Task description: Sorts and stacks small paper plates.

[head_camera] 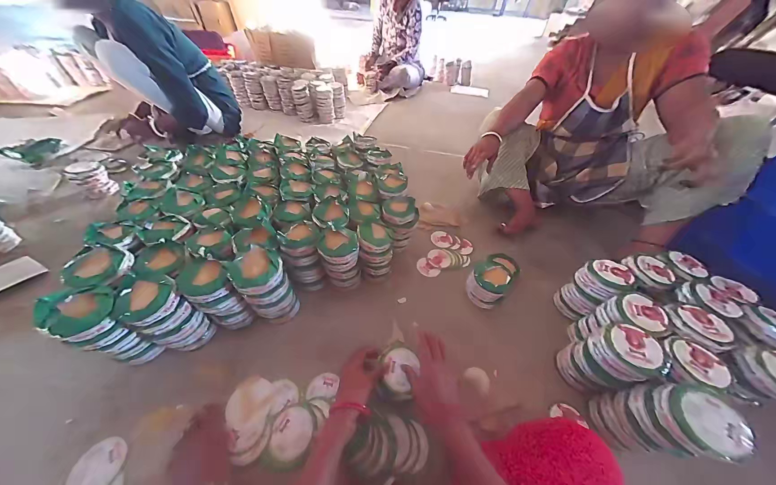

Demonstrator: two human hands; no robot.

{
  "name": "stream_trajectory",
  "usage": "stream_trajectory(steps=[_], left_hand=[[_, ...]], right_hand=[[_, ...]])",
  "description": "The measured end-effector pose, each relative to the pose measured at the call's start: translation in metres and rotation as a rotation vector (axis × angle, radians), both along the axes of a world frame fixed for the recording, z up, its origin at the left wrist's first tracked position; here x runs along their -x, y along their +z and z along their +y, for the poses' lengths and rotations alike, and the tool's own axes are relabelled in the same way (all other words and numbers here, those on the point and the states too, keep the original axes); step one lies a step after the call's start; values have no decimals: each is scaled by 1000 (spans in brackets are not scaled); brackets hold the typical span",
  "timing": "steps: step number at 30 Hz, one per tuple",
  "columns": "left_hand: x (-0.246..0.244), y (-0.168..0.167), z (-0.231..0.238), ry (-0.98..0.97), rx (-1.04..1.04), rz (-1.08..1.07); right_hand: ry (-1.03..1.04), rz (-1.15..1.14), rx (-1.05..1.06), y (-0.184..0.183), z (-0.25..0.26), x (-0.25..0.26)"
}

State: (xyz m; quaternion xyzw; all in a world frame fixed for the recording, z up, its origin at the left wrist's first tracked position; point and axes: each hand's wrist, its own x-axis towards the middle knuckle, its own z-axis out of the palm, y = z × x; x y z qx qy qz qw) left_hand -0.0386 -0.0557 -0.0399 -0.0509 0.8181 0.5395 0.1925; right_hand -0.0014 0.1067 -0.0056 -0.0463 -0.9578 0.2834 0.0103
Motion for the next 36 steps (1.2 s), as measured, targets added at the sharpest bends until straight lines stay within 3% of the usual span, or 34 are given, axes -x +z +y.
stream_trajectory(steps=[5, 17, 20, 24, 29, 36], left_hand=[[-2, 0, -2, 5, -12, 6], [-3, -8, -9, 8, -78, 1], [-4, 6, -5, -87, 66, 52], [-10, 22, 12, -179, 158, 218], [-11, 42, 23, -417, 334, 128], [-14, 26, 36, -492, 512, 111]], right_hand=[[206, -22, -44, -24, -16, -14], [175, -31, -108, -40, -28, -21], [207, -81, -92, -38, -22, -19], [228, -59, 90, -35, -11, -18], [-13, 41, 158, -26, -5, -25], [-118, -17, 415, -35, 13, -21]])
